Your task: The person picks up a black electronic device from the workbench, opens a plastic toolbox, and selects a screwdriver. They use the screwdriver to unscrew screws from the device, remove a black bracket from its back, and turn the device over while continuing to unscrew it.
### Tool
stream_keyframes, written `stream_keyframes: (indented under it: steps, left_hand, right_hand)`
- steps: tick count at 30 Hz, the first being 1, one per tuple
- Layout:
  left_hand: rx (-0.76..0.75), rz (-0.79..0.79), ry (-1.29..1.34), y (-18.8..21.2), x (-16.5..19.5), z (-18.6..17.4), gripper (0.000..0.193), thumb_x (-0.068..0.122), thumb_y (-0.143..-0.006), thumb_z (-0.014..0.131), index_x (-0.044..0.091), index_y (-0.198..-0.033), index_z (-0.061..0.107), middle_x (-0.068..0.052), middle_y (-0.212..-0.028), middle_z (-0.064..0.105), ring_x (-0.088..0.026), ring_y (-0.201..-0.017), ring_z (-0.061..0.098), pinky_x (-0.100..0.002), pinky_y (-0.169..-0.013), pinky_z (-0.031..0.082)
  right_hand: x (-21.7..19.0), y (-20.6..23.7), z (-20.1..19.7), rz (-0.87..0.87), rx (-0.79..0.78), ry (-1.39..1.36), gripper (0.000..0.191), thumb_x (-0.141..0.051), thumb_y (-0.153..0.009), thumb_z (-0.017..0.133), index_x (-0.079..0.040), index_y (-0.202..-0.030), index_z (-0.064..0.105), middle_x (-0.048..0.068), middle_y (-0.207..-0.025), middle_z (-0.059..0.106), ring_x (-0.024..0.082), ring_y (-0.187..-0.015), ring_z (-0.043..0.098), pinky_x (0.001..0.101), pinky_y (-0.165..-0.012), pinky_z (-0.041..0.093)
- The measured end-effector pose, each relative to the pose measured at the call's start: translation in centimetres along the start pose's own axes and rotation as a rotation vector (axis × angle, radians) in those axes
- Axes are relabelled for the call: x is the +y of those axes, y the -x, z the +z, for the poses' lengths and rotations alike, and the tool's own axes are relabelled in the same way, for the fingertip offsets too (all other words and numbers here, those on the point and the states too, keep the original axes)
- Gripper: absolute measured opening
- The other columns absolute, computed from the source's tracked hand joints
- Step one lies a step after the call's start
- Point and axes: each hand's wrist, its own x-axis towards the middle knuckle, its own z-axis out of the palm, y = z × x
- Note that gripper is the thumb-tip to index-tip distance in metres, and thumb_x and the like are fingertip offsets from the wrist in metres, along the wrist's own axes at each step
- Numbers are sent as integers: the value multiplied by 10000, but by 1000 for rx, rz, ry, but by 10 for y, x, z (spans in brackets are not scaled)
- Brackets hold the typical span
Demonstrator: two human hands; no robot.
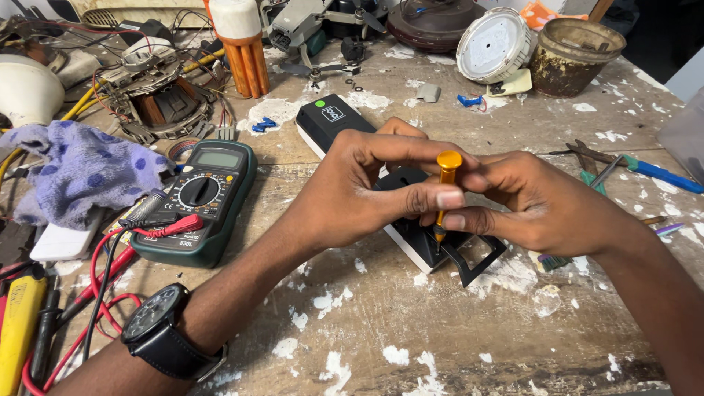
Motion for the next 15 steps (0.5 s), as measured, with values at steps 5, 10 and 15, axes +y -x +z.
stream_keyframes:
  steps: [5,10,15]
  left_hand:
    - [-77,26,85,3,1,-4,352,181,-999,763,66,-1329,721,-81,-1156,765,-143,-1109,736,-322,-1066,619]
    - [-107,13,215,3,0,-7,378,147,-1016,725,17,-1369,682,-123,-1203,740,-162,-1157,729,-346,-1095,626]
    - [-116,22,287,5,-2,-9,357,91,-1035,678,-33,-1369,654,-146,-1252,733,-157,-1179,701,-362,-1139,591]
  right_hand:
    - [1,-1,0,2,11,55,156,-136,-900,739,-35,-1012,779,59,-960,819,147,-950,766,348,-867,615]
    - [-1,-1,1,-11,24,63,162,-146,-903,744,-29,-1012,767,54,-967,803,129,-943,741,335,-864,606]
    - [-3,0,2,-6,47,25,218,-140,-920,719,-25,-1099,765,56,-1016,798,119,-978,719,324,-890,588]
